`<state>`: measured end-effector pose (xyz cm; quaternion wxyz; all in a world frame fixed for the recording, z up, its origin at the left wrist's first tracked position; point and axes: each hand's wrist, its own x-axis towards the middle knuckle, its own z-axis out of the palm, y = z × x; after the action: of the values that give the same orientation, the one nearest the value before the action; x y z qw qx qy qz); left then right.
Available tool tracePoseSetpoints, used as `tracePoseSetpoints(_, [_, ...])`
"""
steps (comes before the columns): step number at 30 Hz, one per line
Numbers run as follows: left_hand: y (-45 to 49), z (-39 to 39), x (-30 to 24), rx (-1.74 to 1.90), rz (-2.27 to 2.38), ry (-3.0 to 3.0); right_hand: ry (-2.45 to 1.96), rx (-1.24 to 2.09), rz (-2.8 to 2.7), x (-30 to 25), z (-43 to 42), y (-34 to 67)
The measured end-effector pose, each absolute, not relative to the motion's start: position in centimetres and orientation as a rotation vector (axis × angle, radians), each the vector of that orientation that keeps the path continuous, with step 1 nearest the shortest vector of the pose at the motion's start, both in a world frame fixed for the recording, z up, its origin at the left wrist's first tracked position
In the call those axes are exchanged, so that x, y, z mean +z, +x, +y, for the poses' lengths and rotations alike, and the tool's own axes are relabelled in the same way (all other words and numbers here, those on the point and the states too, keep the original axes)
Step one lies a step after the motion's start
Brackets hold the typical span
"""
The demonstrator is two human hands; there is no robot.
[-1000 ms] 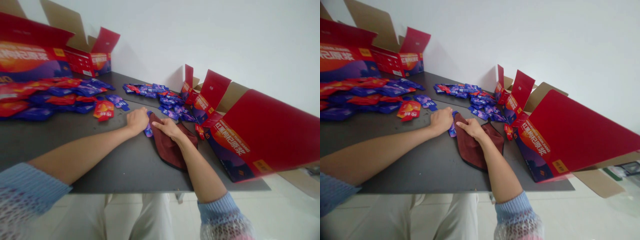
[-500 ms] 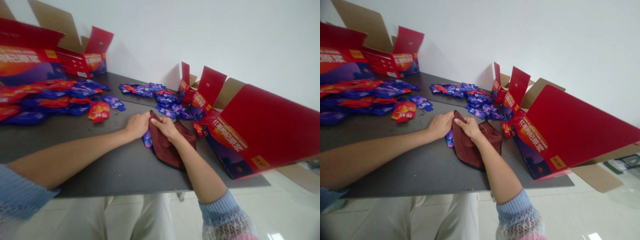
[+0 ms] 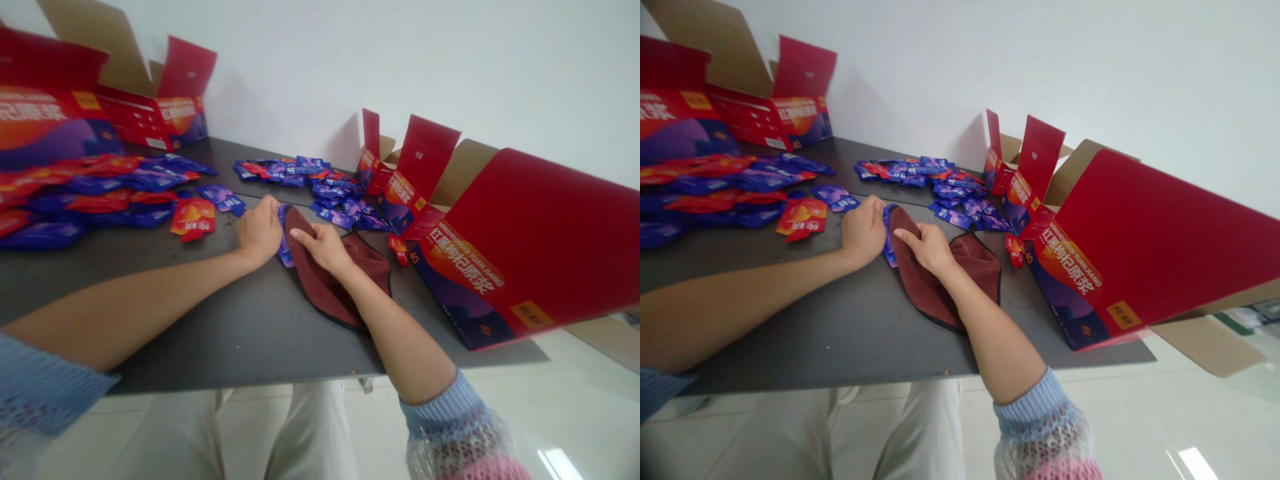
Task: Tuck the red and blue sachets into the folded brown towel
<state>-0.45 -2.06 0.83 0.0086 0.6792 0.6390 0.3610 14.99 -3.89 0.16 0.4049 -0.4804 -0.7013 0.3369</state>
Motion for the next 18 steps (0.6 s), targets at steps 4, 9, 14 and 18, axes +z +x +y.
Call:
tracePoseSetpoints(4, [-0.94,-1.27,0.90,1.175,2.066,1.987,-1.297,0.868,-1.802,-0.08,-3.75,15.20])
tracePoseSetpoints(9, [-1.27,-1.14,0.96,1.172,2.026,2.110,-1.317,0.863,-1.817,-0.18,-3.68,15.34])
tracePoseSetpoints(14, [-1.00,-1.08,0.78,1.115,1.880,2.239,-1.330,0.862,-1.830,0.06,-3.81,15.60])
tracePoseSetpoints(18, [-0.44,-1.54,0.56,0.889,1.662,2.454,-1.266,0.912,-1.736,-0.01,-3.81,15.84])
